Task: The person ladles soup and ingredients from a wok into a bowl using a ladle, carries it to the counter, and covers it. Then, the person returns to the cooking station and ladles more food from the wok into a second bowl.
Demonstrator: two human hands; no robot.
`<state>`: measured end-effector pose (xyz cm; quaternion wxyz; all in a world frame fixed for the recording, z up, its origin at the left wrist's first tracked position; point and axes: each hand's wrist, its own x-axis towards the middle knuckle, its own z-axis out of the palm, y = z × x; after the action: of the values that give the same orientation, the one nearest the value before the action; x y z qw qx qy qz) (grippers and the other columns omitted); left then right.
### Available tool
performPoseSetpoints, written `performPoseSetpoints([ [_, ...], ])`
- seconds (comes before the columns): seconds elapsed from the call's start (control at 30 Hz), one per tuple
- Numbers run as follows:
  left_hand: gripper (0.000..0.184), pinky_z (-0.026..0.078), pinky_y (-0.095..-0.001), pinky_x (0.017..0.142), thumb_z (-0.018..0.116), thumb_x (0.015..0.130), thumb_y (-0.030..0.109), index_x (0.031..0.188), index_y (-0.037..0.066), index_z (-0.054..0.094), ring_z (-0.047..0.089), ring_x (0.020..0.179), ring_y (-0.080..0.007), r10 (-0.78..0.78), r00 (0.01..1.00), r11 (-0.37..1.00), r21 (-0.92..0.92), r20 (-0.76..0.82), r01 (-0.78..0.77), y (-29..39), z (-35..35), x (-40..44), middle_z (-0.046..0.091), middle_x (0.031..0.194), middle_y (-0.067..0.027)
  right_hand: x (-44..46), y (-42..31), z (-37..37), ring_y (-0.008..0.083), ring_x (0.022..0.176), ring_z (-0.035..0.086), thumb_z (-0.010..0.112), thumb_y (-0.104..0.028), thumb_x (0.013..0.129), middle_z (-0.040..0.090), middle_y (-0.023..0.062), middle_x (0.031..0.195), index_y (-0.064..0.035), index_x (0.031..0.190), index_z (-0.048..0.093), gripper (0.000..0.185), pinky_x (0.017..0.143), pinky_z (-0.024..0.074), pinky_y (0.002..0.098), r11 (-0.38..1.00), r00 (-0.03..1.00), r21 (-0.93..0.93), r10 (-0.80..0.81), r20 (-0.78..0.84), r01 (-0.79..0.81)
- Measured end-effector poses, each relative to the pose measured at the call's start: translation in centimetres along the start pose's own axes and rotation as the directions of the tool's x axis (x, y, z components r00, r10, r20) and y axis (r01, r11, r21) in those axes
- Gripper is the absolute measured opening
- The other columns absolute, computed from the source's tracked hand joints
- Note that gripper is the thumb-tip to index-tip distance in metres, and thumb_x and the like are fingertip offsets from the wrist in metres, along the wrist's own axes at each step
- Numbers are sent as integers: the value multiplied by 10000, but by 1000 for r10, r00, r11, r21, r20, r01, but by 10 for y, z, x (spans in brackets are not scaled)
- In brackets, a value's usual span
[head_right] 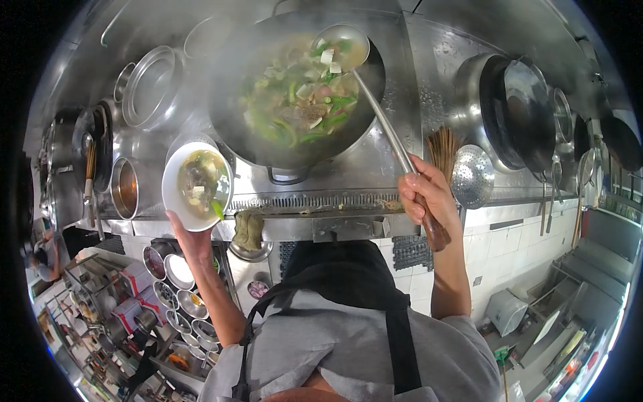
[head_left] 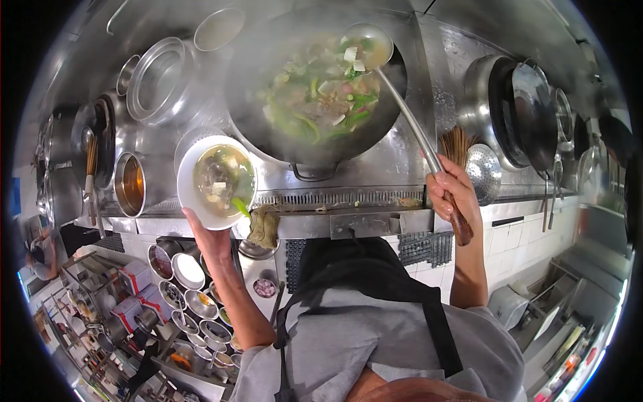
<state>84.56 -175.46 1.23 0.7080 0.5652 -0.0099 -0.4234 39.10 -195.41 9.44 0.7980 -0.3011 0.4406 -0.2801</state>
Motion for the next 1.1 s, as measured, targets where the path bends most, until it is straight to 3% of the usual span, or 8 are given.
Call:
performPoseSetpoints([
  [0.13,741,487,-506,1096,436,1054,623,1594,128,323,503,1391,-309,0,1000,1000,-4,8,0,0,10,-1,452,1554,-126,-4,6,-5,58,440,441,599,-163,1017,521,15,750,-8,1536,406,575,363,351,216,1000,1000,-22,18,16,-18],
  [0.33,748,510,-523,1060,468,1032,646,1564,128,379,536,1358,-306,38,999,999,-21,1,-38,-4,2,3,494,1512,-119,-4,14,-7,79,481,501,624,-57,956,612,55,812,4,1566,397,654,419,395,241,914,999,-405,11,-51,-30],
  [0.43,743,492,-513,1074,462,1037,641,1568,130,366,527,1359,-301,61,998,998,-12,-4,-61,-3,3,0,482,1515,-114,19,27,-4,88,547,556,623,-19,936,647,72,862,-13,1561,422,656,482,435,245,689,970,-719,-222,-94,88],
  [0.6,718,512,-506,1057,446,1046,635,1556,133,385,536,1349,-301,49,998,999,-12,-40,-49,-1,8,-6,491,1501,-116,110,60,-12,93,580,581,651,-51,944,628,68,845,-59,1573,421,670,509,460,266,252,774,-876,-604,190,411],
  [0.73,695,485,-496,1085,428,1066,603,1567,125,368,521,1364,-302,41,999,998,-49,-36,-43,-4,-6,-9,481,1515,-118,108,44,36,105,502,551,642,-68,965,609,62,793,-51,1591,377,680,464,450,287,697,992,-714,-121,-21,70],
  [0.83,682,438,-475,1131,413,1086,564,1577,94,347,496,1386,-303,40,999,994,-98,-17,-41,-5,-12,-13,463,1540,-123,91,33,49,98,454,503,604,-82,997,555,33,729,-11,1554,392,600,401,423,279,904,993,-427,42,108,9],
  [0.9,685,435,-480,1134,408,1088,561,1574,81,351,494,1390,-305,40,999,993,-109,5,-39,-7,-20,-10,457,1546,-134,78,27,53,75,447,471,576,-108,1020,518,21,714,8,1472,452,482,371,393,251,973,977,-205,139,161,-105],
  [1.1,649,450,-437,1116,336,1121,522,1549,37,379,526,1347,-286,104,988,994,-21,-112,-107,-2,-7,-15,505,1490,-146,36,20,47,58,433,444,558,-120,1021,524,25,743,20,1474,437,489,353,350,229,985,975,-74,167,146,-157],
])
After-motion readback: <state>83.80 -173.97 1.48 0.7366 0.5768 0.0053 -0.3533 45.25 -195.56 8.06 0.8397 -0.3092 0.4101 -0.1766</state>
